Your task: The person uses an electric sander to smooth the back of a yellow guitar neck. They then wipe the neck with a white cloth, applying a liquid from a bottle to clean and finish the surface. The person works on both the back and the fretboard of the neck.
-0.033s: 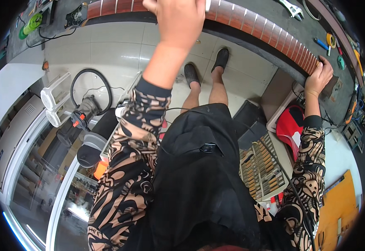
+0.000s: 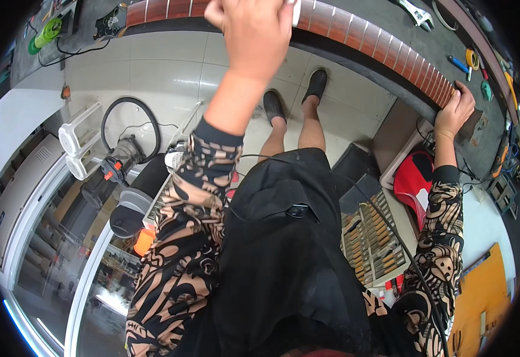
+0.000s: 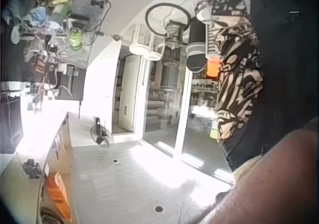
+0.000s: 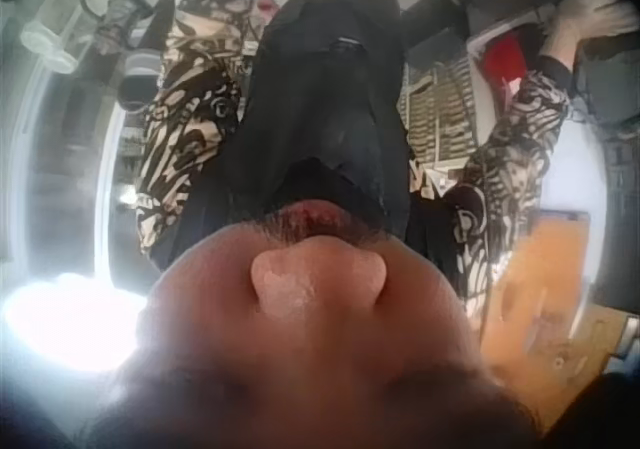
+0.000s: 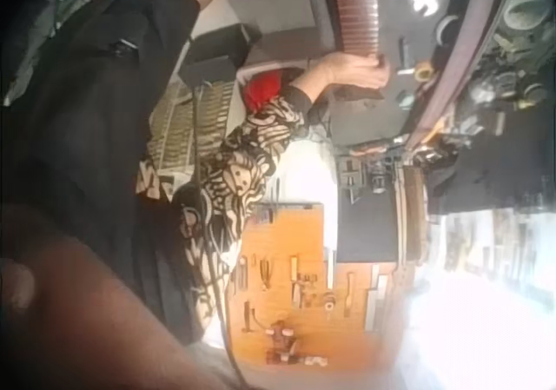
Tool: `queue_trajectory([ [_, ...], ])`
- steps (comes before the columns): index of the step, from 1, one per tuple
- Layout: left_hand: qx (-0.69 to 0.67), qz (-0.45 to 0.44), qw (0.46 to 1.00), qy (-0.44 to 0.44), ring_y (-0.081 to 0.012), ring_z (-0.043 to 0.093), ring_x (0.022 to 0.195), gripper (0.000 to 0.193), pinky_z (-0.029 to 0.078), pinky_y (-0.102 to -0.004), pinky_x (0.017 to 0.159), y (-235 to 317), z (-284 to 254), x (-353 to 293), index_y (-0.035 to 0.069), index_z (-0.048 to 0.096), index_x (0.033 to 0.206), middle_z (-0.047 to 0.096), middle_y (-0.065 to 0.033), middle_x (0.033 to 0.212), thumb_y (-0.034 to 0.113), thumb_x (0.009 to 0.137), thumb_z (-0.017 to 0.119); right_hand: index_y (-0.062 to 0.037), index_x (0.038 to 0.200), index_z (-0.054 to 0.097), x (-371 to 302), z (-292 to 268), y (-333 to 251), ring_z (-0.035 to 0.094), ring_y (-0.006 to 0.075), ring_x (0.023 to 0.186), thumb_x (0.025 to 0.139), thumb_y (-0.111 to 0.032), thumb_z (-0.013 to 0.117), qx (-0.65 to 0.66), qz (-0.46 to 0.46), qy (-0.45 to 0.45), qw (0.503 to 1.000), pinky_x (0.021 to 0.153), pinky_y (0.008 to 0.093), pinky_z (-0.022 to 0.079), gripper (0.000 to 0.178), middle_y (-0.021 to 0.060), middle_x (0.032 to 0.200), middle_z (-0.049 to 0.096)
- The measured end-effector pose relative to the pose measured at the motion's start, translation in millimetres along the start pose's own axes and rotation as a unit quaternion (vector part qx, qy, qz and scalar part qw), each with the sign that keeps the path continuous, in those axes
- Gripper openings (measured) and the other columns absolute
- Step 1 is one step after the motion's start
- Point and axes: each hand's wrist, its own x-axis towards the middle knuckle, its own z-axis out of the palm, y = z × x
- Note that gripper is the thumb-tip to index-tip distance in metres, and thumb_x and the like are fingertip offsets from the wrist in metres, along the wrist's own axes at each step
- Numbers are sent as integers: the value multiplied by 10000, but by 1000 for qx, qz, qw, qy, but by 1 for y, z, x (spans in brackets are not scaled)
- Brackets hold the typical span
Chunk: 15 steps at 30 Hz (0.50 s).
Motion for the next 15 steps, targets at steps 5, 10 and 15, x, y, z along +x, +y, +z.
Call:
queue_trajectory([
  [5, 1, -23, 1000, 11, -238, 599, 1145, 74, 294, -459, 1047, -26, -15, -50, 205, 815, 960, 750, 77, 1003, 234, 927, 875, -89, 1317, 755, -3, -1, 3, 609, 336, 1336, 1136, -219, 527, -9, 8, -5, 1000, 1189, 482, 408, 319, 126, 1346, 717],
  [10, 23, -2, 1000, 19, -247, 601, 1133, 94, 304, -472, 1042, -41, -2, -1, 175, 771, 951, 719, 37, 990, 219, 938, 853, -92, 1316, 756, -1, 0, 2, 610, 334, 1331, 1138, -231, 523, -3, -2, -1, 1000, 1189, 478, 407, 324, 125, 1337, 722],
  [15, 4, -9, 1000, 16, -326, 595, 1113, 94, 336, -519, 1035, -23, -12, -10, 110, 701, 940, 664, -60, 979, 142, 958, 788, -87, 1314, 756, -4, -1, 10, 611, 337, 1326, 1135, -227, 525, -17, -5, -5, 1000, 1183, 477, 410, 324, 130, 1330, 726],
])
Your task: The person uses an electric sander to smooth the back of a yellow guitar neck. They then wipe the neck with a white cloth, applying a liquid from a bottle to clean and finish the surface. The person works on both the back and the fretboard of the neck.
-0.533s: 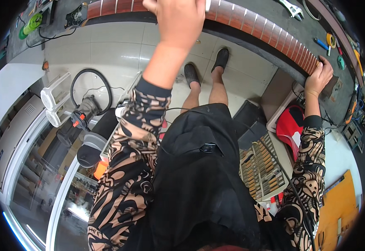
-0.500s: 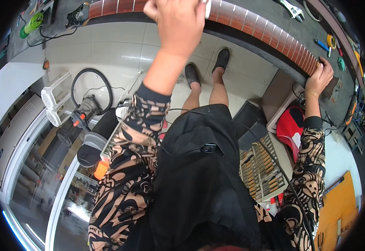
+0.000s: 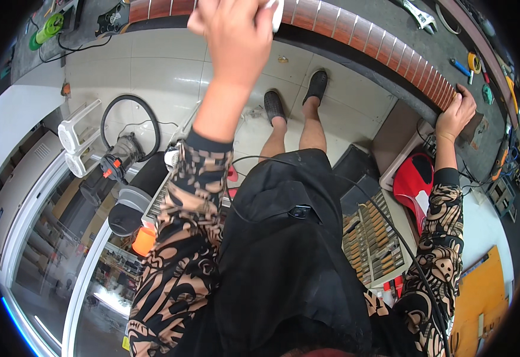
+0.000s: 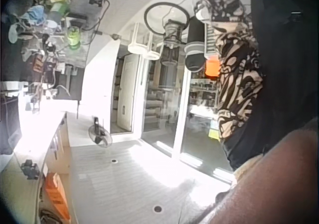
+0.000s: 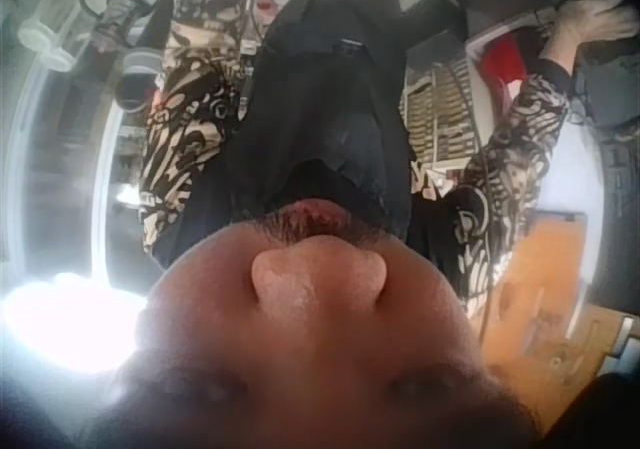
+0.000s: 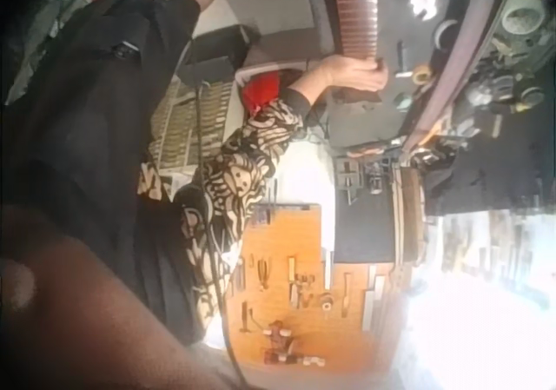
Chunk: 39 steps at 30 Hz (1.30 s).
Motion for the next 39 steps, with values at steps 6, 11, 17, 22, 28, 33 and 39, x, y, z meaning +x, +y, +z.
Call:
queue_trajectory([
  [6, 14, -6, 1000, -2, -327, 576, 1138, 104, 337, -512, 1027, -1, 0, 26, 100, 698, 928, 671, -59, 994, 139, 950, 792, -83, 1308, 759, 9, 6, -8, 613, 337, 1320, 1131, -223, 526, 21, -14, 3, 1000, 1176, 479, 412, 324, 131, 1327, 726],
  [11, 24, -20, 999, 4, -329, 574, 1137, 96, 344, -508, 1032, -2, -2, 4, 102, 687, 940, 668, -57, 1008, 121, 946, 781, -78, 1313, 754, -1, 1, -1, 612, 336, 1320, 1133, -227, 525, 3, -1, 0, 1000, 1178, 479, 410, 327, 133, 1331, 724],
  [17, 28, 9, 1000, 6, -329, 589, 1141, 98, 354, -518, 1045, -10, 9, 32, 101, 682, 958, 653, -60, 998, 123, 955, 778, -68, 1333, 749, 8, 4, -7, 598, 332, 1339, 1160, -254, 501, 17, -7, -6, 1000, 1192, 468, 399, 356, 140, 1352, 717],
  [22, 48, 31, 998, -24, -286, 595, 1123, 108, 332, -498, 1016, -11, -8, 0, 135, 721, 959, 694, -14, 1003, 190, 963, 813, -65, 1336, 751, 2, 0, -5, 598, 328, 1331, 1162, -256, 495, 6, 2, -10, 1000, 1187, 465, 402, 364, 138, 1352, 717],
  [28, 80, 9, 996, -39, -203, 601, 1138, 101, 286, -449, 1025, -40, -23, -14, 206, 819, 1001, 748, 104, 988, 258, 943, 883, -70, 1317, 756, 0, 1, -1, 606, 333, 1321, 1138, -237, 515, 11, 4, -9, 1000, 1182, 474, 402, 344, 139, 1355, 720],
  [33, 41, 12, 999, -1, -316, 597, 1103, 112, 340, -502, 1010, -35, -11, 35, 101, 685, 946, 665, -57, 977, 140, 974, 785, -64, 1314, 759, 6, 7, 0, 606, 340, 1310, 1139, -245, 513, 14, -10, -9, 1000, 1176, 480, 404, 351, 141, 1345, 723],
  [39, 30, -21, 999, -40, -314, 600, 1144, 115, 335, -515, 1073, -30, -25, -4, 107, 702, 978, 681, -49, 1031, 152, 957, 806, -65, 1307, 765, -2, 1, 2, 613, 338, 1298, 1138, -232, 515, 0, -3, -11, 1000, 1170, 478, 415, 345, 138, 1346, 725],
])
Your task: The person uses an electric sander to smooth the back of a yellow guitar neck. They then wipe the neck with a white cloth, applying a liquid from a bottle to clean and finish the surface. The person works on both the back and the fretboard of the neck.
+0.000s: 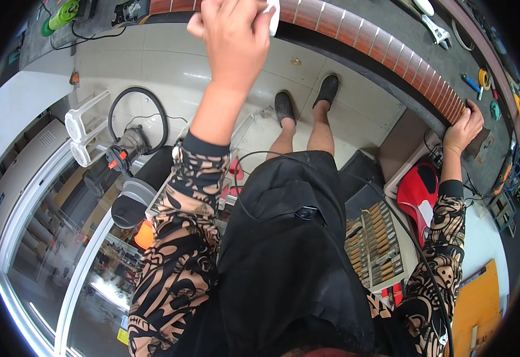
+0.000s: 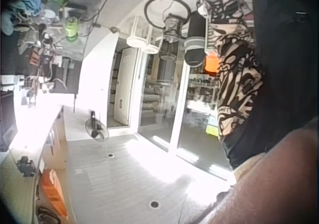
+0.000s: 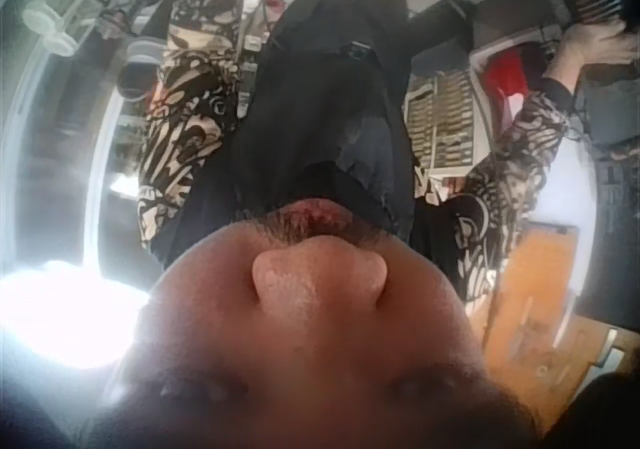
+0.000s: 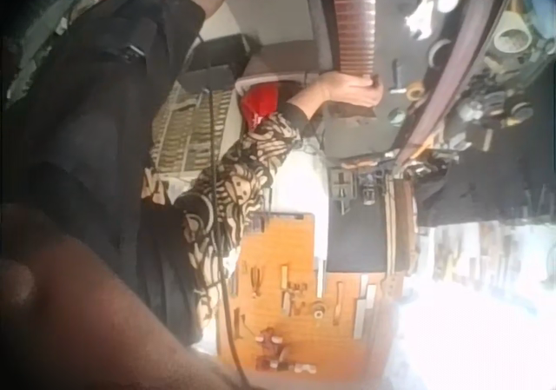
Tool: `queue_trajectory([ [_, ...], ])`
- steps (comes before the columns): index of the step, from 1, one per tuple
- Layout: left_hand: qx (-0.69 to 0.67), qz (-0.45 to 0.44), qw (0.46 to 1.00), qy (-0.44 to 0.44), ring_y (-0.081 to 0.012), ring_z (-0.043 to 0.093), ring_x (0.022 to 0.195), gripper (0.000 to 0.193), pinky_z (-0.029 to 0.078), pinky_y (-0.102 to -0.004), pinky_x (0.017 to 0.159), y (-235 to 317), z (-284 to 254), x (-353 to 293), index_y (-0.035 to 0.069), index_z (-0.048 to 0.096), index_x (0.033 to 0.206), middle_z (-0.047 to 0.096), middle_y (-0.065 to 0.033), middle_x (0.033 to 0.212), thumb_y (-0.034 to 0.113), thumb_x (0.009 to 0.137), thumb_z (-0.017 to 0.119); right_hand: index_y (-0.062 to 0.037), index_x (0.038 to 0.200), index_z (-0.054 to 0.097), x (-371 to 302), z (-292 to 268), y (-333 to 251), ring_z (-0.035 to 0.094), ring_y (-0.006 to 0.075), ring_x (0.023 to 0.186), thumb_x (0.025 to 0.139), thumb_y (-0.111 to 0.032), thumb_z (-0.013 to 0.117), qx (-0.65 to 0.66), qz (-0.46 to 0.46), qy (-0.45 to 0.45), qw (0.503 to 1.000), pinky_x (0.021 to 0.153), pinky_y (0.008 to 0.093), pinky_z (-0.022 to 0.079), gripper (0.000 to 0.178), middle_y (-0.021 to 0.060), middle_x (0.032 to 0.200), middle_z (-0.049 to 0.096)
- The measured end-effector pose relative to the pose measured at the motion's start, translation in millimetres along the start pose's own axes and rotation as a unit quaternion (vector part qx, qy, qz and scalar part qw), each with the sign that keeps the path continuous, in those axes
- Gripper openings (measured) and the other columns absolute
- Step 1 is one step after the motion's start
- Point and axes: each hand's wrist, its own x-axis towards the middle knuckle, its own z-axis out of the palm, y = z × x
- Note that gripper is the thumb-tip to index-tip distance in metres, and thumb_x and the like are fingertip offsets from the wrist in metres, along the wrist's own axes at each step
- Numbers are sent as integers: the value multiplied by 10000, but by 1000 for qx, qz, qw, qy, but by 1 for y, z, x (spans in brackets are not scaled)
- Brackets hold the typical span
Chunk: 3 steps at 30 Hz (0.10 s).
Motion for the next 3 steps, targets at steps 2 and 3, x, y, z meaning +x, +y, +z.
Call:
queue_trajectory([
  [2, 22, 21, 999, 11, -311, 597, 1166, 134, 345, -524, 1064, -4, 7, 17, 118, 711, 994, 692, -39, 1048, 160, 941, 826, -68, 1308, 765, 4, 1, -2, 607, 333, 1311, 1139, -241, 519, 12, -2, -2, 1000, 1182, 476, 405, 345, 139, 1349, 726],
  [3, 30, 32, 999, 18, -309, 595, 1177, 145, 350, -528, 1060, -10, 19, 37, 123, 715, 1002, 697, -34, 1057, 164, 933, 836, -70, 1309, 765, 6, 2, -2, 604, 330, 1318, 1140, -245, 521, 15, -3, -1, 1000, 1189, 475, 399, 345, 140, 1350, 727],
])
